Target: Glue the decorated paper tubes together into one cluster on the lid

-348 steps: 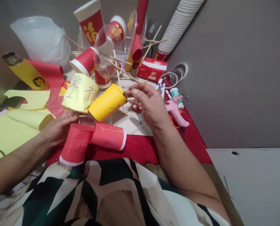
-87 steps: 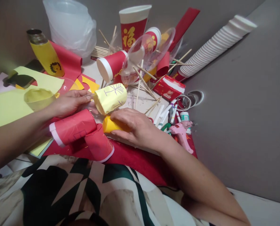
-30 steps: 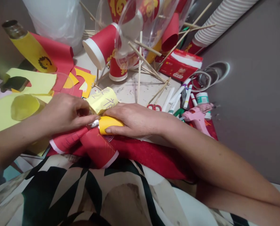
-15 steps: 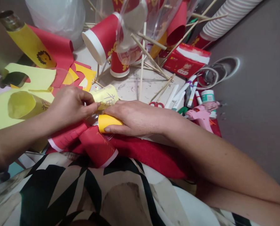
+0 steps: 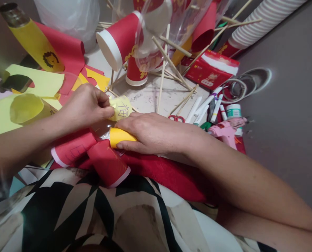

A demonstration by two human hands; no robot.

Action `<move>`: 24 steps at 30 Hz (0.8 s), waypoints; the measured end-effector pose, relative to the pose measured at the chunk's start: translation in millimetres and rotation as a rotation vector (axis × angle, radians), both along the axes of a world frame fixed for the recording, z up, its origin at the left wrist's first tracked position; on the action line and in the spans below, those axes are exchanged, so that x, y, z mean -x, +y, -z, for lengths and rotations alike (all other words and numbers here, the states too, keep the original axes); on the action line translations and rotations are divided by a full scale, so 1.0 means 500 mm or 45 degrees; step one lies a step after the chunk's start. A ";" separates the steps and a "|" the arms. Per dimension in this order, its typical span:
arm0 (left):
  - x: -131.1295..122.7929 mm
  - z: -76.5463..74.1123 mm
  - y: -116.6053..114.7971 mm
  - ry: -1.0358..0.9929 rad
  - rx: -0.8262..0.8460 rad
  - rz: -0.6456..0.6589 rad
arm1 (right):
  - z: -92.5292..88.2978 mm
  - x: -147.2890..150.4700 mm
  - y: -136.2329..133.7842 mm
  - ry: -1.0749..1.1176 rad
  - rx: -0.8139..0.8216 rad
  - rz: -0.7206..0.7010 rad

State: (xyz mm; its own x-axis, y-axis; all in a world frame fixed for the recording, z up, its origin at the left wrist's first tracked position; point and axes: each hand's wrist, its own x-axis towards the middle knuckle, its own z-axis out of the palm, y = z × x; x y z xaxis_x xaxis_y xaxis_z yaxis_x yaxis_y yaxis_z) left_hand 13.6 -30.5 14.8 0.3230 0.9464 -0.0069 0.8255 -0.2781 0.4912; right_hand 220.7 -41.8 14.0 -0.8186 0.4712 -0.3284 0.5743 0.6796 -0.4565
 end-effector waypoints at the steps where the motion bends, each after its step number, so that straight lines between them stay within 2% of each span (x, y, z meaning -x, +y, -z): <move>1: -0.001 0.000 0.000 0.016 -0.004 0.002 | 0.000 0.001 0.000 -0.003 0.002 -0.001; 11: -0.011 -0.004 0.004 0.180 -0.054 0.033 | 0.000 0.005 -0.002 0.005 -0.024 -0.007; 24: -0.010 -0.006 0.008 0.205 -0.035 0.056 | -0.004 0.010 -0.006 -0.015 -0.054 -0.016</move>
